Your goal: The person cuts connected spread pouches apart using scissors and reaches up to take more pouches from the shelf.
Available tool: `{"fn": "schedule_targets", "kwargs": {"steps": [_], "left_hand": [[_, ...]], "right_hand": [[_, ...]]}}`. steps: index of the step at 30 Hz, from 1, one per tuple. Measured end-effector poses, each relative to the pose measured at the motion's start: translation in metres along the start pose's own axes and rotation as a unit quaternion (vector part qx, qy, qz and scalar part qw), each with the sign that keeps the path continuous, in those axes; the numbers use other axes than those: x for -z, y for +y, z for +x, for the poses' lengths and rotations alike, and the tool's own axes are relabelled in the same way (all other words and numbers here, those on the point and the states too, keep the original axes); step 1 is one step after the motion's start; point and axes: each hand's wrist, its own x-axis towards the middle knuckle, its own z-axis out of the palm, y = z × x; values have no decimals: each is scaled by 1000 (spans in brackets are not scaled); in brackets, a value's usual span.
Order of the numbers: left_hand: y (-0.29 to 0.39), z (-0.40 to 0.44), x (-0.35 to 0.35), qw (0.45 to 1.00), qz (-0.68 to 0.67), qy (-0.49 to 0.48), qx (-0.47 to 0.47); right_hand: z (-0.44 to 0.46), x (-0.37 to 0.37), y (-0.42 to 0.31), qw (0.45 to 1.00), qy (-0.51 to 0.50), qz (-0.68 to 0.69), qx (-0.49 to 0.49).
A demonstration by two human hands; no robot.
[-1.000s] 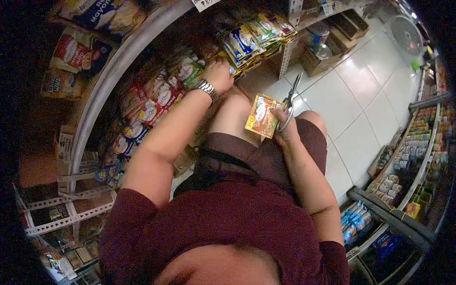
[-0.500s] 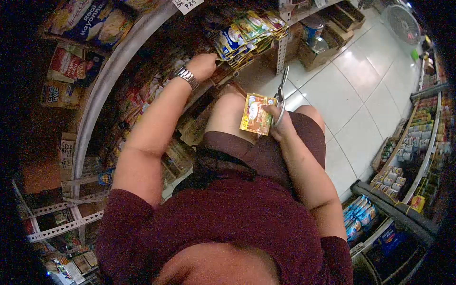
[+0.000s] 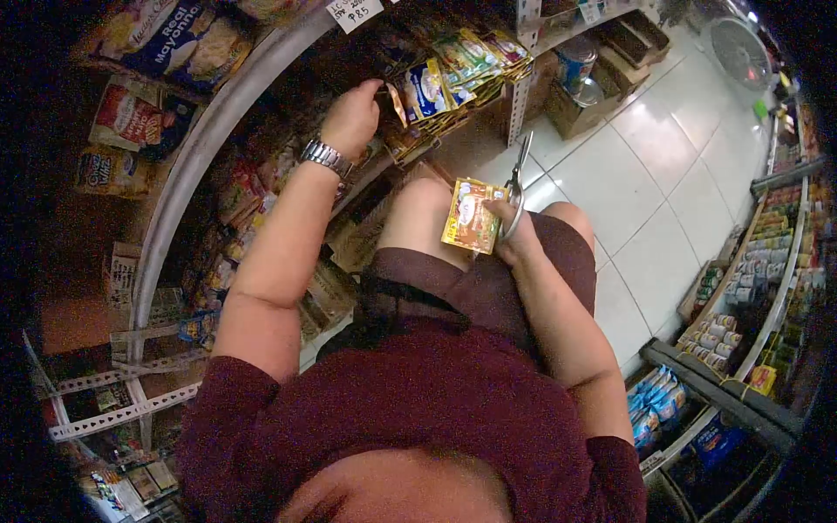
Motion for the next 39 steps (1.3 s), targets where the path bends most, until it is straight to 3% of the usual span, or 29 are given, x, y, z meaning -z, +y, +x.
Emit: {"fn": "schedule_targets", "kwargs": {"steps": [4,5,6,8,9,10,12,14,16,18,19,21,24,25,26,27,29,31,39], "left_hand": [[5,-14,0,997,-79,20,15],[2,-19,0,991,-87,97,-32],[-1,-23,0,991,-88,98,-34],[-8,-33,1,933,-331,129,62],[-10,-39,2,899,-406,93,132],[-6,-48,4,898,-407,96,134],[6,-72,6,880,-462,94,48],[31,-94,17,946,-245,177,-117],[51,-117,8,954,-236,68,-170],[61,-133,-7,954,-134,-15,-266],[62,-137,-8,955,-135,-14,-265],[65,-139,-5,928,-203,-235,-206],[46,-114,-4,912,-202,-239,-267],[45,-99,2,906,-242,-297,-180],[43,-83,10,935,-188,-274,-126],[25,-63,0,966,-129,-160,-159],[18,-20,10,991,29,-50,-117],[15,14,11,967,206,-141,-53],[-45,83,-63,917,318,-242,12]], "right_hand": [[-3,-6,-2,1000,2,4,1],[-4,-6,-2,1000,1,1,-7],[-6,-7,-3,1000,1,-1,-14],[-7,-4,-4,1000,-9,11,-4],[-7,-2,-5,1000,-20,24,3],[-7,-2,-6,999,-32,35,8],[-5,-3,-5,999,-18,49,-9],[-1,-6,3,993,58,99,41],[-9,-21,8,992,39,109,57],[-28,-57,1,979,9,198,50],[-18,-44,16,993,15,98,57],[-21,-40,21,998,55,-27,27],[-20,-44,20,997,60,-50,3],[-21,-47,18,998,58,-31,3],[-17,-41,20,998,60,-29,6],[-11,-32,25,995,58,-81,15],[-8,-29,26,992,56,-109,16],[-6,-26,23,993,54,-106,-1],[-3,-19,21,991,24,-133,1]]}}
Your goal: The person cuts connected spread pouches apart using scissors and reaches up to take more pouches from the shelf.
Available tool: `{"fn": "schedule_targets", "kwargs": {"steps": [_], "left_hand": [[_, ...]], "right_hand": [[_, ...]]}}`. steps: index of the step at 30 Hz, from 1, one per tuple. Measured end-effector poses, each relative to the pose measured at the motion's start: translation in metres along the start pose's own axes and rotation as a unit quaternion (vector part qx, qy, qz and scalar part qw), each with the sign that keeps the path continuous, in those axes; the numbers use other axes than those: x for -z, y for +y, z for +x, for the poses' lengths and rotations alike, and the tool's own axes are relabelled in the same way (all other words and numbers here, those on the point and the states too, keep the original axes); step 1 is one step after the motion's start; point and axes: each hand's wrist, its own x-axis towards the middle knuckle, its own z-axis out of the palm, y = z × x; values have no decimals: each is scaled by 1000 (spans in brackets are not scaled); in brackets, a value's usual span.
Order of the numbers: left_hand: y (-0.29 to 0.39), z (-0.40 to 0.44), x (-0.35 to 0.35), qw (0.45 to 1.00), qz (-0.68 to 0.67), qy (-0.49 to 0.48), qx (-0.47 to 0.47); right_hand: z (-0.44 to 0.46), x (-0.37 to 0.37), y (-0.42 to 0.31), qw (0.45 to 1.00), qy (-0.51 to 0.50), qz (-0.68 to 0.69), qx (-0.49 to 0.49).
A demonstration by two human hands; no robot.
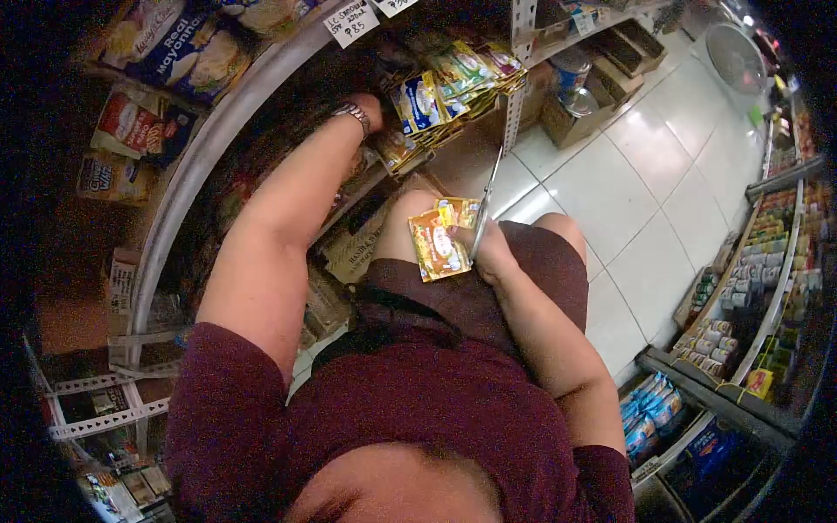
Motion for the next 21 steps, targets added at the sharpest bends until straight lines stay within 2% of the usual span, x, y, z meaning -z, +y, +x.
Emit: {"fn": "schedule_targets", "kwargs": {"steps": [1,2,9,12,15,16,18,19,21], "left_hand": [[-4,6,-8,1000,4,0,8],[-10,13,-20,997,-62,30,23],[-29,39,-19,997,-54,58,16],[-51,67,-30,991,-57,123,10],[-48,-20,49,992,-91,85,-18],[-61,-15,36,992,-91,84,-14],[-93,-6,9,942,-263,206,-35],[-91,-24,12,942,-263,204,-30],[-87,-76,19,907,-152,393,-18]], "right_hand": [[0,1,0,1000,3,2,1],[0,1,0,1000,-3,-4,8],[-2,-9,-7,1000,-4,8,-5],[1,-5,-1,1000,2,14,-9],[2,-2,1,1000,2,16,-4],[2,-2,1,1000,5,15,-5],[2,-2,-1,1000,5,5,-15],[2,-2,-2,1000,9,-3,-23],[1,-4,-3,999,1,14,-29]]}}
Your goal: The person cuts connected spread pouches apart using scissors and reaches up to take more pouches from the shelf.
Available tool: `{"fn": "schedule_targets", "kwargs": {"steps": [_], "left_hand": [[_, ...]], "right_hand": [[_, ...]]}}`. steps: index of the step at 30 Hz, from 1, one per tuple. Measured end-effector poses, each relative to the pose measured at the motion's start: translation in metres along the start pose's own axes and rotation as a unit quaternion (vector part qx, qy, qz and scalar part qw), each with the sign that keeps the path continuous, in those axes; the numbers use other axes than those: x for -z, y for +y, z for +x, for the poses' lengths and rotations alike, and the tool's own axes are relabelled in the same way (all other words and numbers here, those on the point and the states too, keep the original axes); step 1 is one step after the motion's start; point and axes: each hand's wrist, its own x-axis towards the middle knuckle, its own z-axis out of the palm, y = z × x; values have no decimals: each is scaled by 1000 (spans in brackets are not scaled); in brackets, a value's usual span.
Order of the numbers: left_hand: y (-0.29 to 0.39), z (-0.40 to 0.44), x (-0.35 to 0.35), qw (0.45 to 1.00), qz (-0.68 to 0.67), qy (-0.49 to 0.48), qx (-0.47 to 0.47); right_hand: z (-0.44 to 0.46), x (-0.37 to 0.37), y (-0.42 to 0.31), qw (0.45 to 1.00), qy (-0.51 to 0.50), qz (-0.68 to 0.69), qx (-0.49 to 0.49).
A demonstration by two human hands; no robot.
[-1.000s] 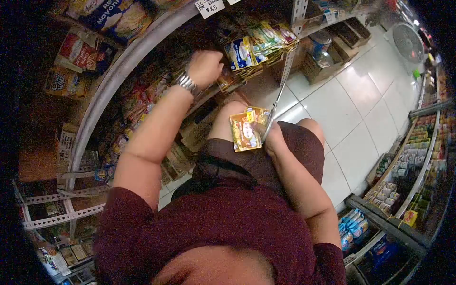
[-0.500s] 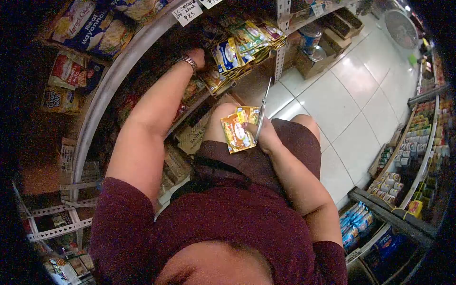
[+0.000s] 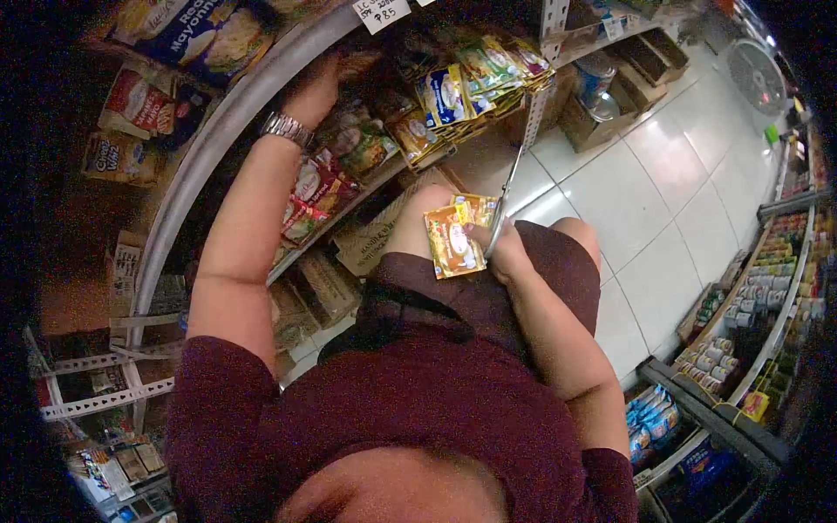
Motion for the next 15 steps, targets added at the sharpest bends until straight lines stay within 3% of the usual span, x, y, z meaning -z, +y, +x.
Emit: {"fn": "schedule_targets", "kwargs": {"steps": [2,4,8,10,11,15], "left_hand": [[-2,-15,18,996,-77,-1,41],[-25,-35,18,996,86,29,20],[-39,-71,26,999,7,5,45],[-33,-82,24,969,116,-194,97],[-21,-90,24,964,80,-229,107],[9,-76,40,968,-31,-210,136]], "right_hand": [[2,1,3,1000,8,3,10],[5,4,6,1000,1,0,15],[0,3,4,1000,6,4,7],[0,4,4,1000,11,2,7],[2,5,6,1000,17,-10,3],[1,3,7,999,34,-26,3]]}}
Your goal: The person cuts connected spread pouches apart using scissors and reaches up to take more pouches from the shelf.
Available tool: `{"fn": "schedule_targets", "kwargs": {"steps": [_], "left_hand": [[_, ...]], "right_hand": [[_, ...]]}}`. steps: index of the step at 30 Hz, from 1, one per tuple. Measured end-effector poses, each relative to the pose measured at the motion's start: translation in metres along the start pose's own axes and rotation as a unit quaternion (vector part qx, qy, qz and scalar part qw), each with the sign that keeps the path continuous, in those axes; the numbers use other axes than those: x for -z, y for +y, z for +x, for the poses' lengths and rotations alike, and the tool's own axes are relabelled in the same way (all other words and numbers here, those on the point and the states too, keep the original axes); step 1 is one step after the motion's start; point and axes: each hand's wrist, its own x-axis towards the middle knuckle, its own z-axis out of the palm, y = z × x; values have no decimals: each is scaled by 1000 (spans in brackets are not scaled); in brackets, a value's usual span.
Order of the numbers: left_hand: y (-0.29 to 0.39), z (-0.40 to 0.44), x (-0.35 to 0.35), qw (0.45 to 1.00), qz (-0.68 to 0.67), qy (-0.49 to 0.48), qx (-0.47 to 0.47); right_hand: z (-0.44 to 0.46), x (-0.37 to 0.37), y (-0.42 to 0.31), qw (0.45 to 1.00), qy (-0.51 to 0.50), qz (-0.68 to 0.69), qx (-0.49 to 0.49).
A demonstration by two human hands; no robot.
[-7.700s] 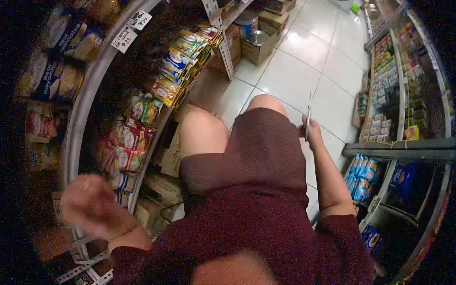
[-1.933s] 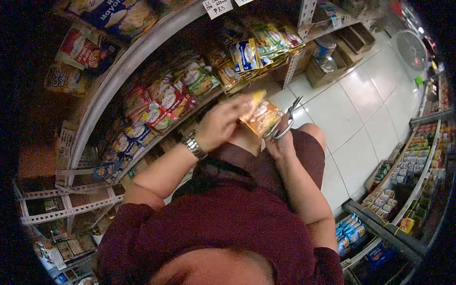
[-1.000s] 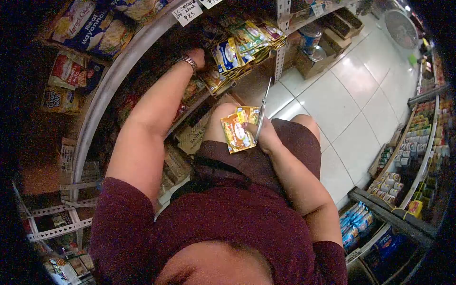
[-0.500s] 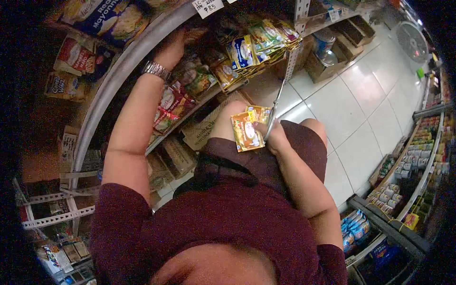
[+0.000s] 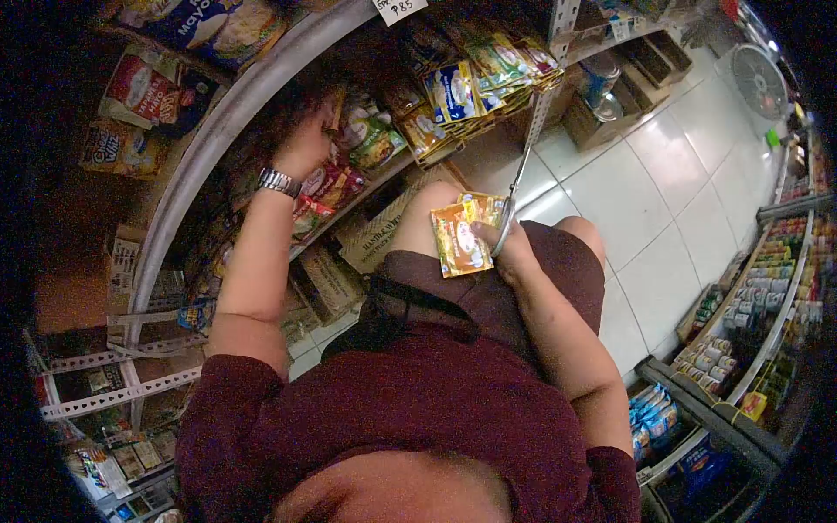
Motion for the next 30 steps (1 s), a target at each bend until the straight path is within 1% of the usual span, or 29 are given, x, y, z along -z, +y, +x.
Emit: {"fn": "schedule_targets", "kwargs": {"steps": [2,3,5,7,9,10,11,13,14,15,17,18,19,21,22,23,25,26,27,29,30], "left_hand": [[28,7,4,995,49,67,-61],[40,13,-3,995,48,67,-61],[66,34,-20,988,57,31,-137],[102,52,-9,970,157,-147,-111],[116,71,-26,966,168,-160,-111],[118,80,-39,961,180,-177,-110],[117,89,-50,961,180,-177,-113],[109,112,-78,958,210,-181,-77],[99,123,-97,959,212,-167,-85],[97,122,-93,959,213,-167,-86],[93,119,-87,971,147,-178,-55],[92,122,-84,966,177,-181,-58],[90,125,-86,965,179,-182,-59],[83,129,-88,970,159,-170,-76],[82,131,-92,969,177,-141,-94],[81,135,-94,969,178,-140,-95],[83,139,-94,982,173,-47,-62],[72,149,-95,979,190,-35,-62],[42,171,-119,983,161,14,-84],[3,199,-126,981,168,0,-103],[10,187,-109,981,168,2,-100]], "right_hand": [[-1,-3,-2,1000,-5,5,3],[-1,-3,-4,1000,-10,9,8],[-2,-4,-5,1000,-9,13,2],[-3,-4,-5,1000,-6,17,-4],[-4,-4,-7,1000,-12,21,4],[-6,-4,-8,1000,-13,25,-10],[-6,-3,-7,1000,-10,27,-9],[-2,-1,-5,1000,-15,23,9],[-2,1,-5,999,-28,16,17],[-1,1,-4,999,-27,17,17],[1,0,-3,999,-41,11,33],[-1,-1,-5,998,-44,15,29],[0,-1,-6,998,-44,18,28],[0,-2,-7,998,-57,11,24],[0,-3,-8,998,-58,12,25],[0,-4,-9,998,-55,15,27],[-2,-4,-9,998,-50,17,28],[-2,-4,-9,998,-46,18,25],[-3,-5,-9,999,-43,18,20],[-2,-4,-8,999,-40,15,11],[-1,-4,-7,999,-37,11,3]]}}
